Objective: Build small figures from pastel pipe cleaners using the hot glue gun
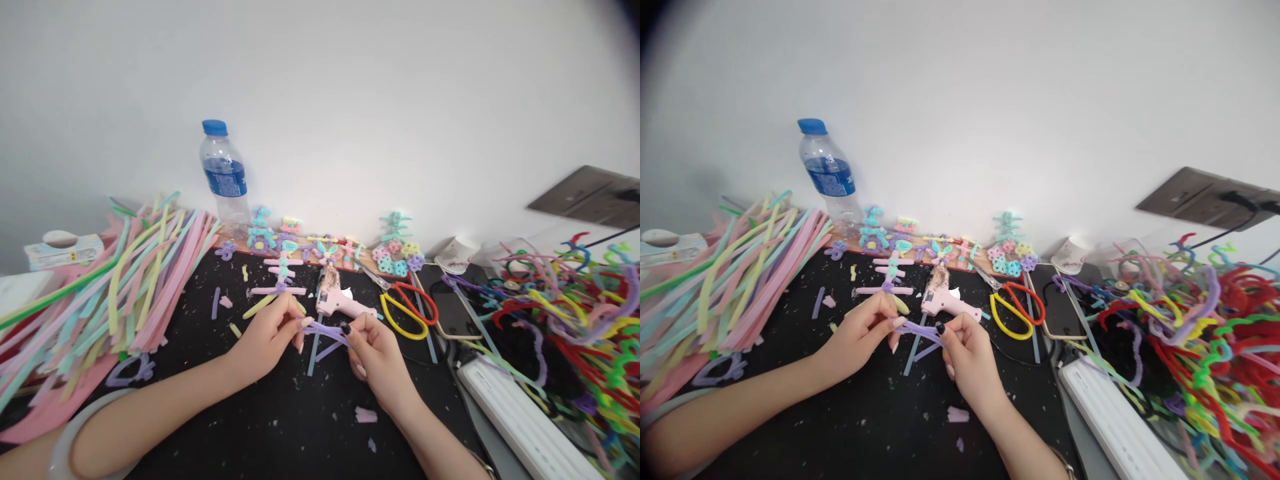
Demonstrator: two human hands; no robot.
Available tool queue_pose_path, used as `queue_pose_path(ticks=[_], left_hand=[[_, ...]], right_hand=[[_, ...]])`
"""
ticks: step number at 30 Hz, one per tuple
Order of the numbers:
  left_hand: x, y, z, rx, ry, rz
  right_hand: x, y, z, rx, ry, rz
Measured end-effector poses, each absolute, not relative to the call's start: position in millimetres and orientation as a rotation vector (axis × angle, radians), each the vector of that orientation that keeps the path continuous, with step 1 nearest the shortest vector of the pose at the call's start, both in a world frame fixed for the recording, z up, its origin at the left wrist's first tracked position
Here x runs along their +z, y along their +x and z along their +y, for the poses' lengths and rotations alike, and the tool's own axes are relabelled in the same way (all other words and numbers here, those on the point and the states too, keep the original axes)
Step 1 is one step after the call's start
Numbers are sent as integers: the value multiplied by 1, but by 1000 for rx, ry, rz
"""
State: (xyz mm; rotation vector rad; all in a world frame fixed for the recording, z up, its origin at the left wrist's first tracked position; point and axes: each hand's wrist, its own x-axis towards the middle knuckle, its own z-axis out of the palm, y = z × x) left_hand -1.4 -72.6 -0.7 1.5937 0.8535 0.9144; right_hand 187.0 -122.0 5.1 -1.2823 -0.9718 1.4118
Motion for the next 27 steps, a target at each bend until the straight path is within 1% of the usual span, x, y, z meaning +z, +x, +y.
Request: queue_pose_path(ticks=[6, 12, 19, 23, 27], left_hand=[[-1, -2, -73, 965, 1680, 825], [-2, -2, -74, 1004, 1636, 792], [-2, -1, -75, 984, 1578, 840], [4, -4, -71, 857, 1604, 851], [12, -8, -66, 659, 1868, 863]], right_hand=[[3, 186, -122, 1410, -1251, -998], [4, 188, -121, 1480, -1169, -963], [8, 189, -119, 1515, -1175, -932], [8, 193, -119, 1465, -1266, -985], [6, 195, -121, 1310, -1365, -1128]])
